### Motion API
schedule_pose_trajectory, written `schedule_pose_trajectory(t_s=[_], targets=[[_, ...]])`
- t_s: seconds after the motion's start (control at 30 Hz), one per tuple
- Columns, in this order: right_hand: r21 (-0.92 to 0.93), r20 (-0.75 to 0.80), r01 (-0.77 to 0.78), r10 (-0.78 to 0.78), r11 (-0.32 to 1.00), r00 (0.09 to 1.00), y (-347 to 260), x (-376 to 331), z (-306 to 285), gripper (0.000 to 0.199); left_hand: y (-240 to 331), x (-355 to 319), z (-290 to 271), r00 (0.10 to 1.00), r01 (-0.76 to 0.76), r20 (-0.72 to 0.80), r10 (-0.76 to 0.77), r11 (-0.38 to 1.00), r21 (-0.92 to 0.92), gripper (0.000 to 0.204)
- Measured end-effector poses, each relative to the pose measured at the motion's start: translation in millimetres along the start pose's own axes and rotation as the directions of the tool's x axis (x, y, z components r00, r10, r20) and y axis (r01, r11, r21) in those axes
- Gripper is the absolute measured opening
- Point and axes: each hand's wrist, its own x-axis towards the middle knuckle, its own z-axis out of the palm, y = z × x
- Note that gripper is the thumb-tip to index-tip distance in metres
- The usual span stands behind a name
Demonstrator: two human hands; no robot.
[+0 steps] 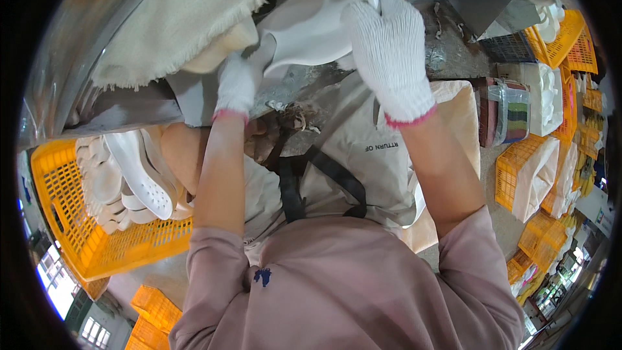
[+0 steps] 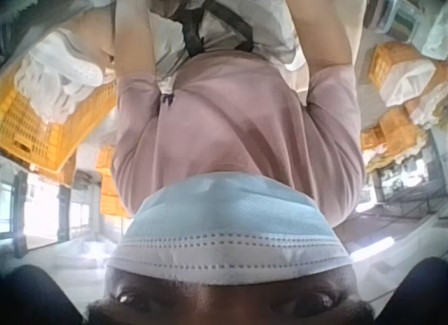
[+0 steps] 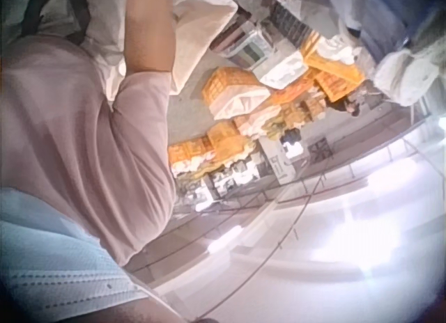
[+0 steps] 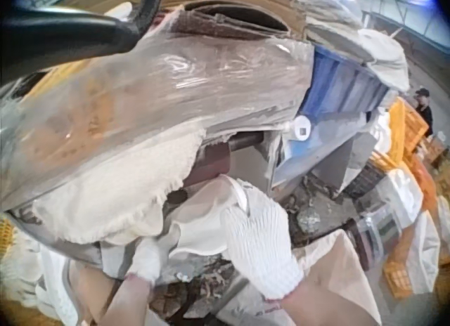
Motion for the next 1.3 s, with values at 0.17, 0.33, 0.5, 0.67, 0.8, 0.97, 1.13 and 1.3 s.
schedule_pose_trajectory(t_s=[0.17, 0.33, 0.5, 0.67, 0.8, 0.97, 1.13, 1.3], targets=[[-0.123, 0.269, 0.201, -0.162, 0.972, 0.949, 21, 22, 34, 0.019, -5, -54, -26, 0.94, -0.278, 0.182, 0.29, 0.956, -0.089, 0.068], [0.128, 0.51, -0.657, 0.519, 0.743, 0.686, -19, 37, 14, 0.018, 11, -71, 24, 0.924, 0.127, 0.337, 0.18, 0.687, -0.715, 0.037], [0.213, 0.579, -0.684, 0.473, 0.698, 0.664, -63, -4, -85, 0.074, 58, -56, 98, 0.993, 0.007, 0.062, 0.1, 0.475, -0.88, 0.045], [0.087, 0.161, -0.548, 0.531, 0.832, 0.832, -53, 1, -55, 0.072, 81, -8, 106, 0.915, -0.369, -0.02, 0.404, 0.856, 0.363, 0.038], [0.142, 0.234, -0.618, 0.581, 0.773, 0.78, -20, 13, -13, 0.049, 46, 22, 52, 0.873, -0.482, 0.193, 0.448, 0.854, 0.197, 0.061], [-0.257, 0.403, 0.107, 0.006, 0.96, 0.915, 34, 24, 37, 0.053, -4, -15, -15, 0.963, -0.27, 0.053, 0.265, 0.951, 0.153, 0.063], [-0.014, 0.44, -0.4, 0.365, 0.916, 0.82, 16, 34, 34, 0.054, 7, -64, 43, 0.915, -0.105, 0.292, 0.277, 0.864, -0.492, 0.042], [0.107, 0.414, -0.144, 0.088, 0.984, 0.906, -60, 3, -68, 0.061, 37, -20, 137, 0.899, -0.433, -0.216, 0.381, 0.701, -0.566, 0.032]])
